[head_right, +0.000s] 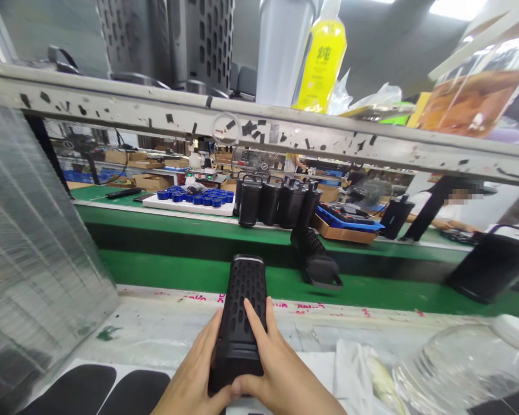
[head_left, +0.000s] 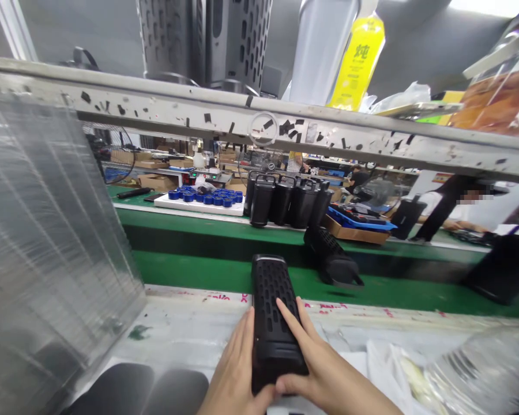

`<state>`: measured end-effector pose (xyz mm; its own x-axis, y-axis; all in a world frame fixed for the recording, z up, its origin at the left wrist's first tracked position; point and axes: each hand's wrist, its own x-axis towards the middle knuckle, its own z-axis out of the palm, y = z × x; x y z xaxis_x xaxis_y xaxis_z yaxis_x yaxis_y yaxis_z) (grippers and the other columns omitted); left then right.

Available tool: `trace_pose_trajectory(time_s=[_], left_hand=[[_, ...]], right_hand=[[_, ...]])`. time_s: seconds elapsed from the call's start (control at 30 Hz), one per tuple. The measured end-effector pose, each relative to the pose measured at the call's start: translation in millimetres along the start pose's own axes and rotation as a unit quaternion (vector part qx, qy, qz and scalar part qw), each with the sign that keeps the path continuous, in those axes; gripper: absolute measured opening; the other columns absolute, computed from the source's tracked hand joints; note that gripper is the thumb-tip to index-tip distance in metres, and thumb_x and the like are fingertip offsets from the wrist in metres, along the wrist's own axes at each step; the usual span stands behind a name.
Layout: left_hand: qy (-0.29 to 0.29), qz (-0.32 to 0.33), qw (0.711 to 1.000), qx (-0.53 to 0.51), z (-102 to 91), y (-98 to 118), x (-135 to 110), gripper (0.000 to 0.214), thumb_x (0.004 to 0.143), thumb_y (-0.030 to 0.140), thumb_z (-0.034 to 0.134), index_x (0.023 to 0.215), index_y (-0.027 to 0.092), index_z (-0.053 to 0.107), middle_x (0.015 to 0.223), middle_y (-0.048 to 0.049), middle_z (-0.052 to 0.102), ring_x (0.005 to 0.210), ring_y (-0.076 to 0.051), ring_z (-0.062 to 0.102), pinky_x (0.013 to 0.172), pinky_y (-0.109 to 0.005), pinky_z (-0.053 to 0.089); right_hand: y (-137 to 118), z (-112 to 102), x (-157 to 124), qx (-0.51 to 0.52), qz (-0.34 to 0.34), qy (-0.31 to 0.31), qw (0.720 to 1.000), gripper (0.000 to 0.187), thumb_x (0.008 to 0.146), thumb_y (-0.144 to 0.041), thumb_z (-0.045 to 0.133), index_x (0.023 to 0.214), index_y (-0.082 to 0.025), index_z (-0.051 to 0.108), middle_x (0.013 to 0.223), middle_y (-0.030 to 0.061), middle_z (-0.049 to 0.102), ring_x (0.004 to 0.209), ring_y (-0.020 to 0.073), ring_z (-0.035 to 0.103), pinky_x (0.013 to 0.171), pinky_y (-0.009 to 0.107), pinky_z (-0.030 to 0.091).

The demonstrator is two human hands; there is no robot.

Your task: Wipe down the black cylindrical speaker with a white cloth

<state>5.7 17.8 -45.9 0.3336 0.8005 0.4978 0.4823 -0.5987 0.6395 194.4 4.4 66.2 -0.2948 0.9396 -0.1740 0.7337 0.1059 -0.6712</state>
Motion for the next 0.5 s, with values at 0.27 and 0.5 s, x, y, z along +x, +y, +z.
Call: trace_pose_trajectory(time_s=[0.27, 0.5], left_hand=[[0.068, -0.110, 0.985, 0.112, 15.3, 2.7, 5.9, 0.106, 0.081, 0.017, 0.055, 0.152, 0.015, -0.024, 0.164, -0.0238, 0.004, 0.151, -0.037, 0.013, 0.116, -0.059, 0.033], [0.010, -0.150, 0.985, 0.086, 8.7, -12.5, 5.3, 0.092, 0.073, 0.016, 0.060, 0.150, -0.011, 0.017, 0.158, -0.0326, 0.005, 0.149, -0.041, 0.009, 0.118, -0.059, 0.028]], right_hand=[[-17.1, -26.9, 77.4, -0.112, -0.014, 0.057, 0.992, 0.114, 0.071, -0.026, 0.090, 0.157, -0.023, 0.017, 0.161, 0.0171, 0.004, 0.148, 0.0249, 0.018, 0.117, 0.034, 0.029], [-50.4, 6.2, 152.3, -0.283, 0.043, 0.270, 0.919, 0.090, 0.088, -0.028, 0.077, 0.157, -0.019, 0.020, 0.161, 0.0184, 0.011, 0.147, 0.0395, 0.011, 0.118, 0.065, 0.008]])
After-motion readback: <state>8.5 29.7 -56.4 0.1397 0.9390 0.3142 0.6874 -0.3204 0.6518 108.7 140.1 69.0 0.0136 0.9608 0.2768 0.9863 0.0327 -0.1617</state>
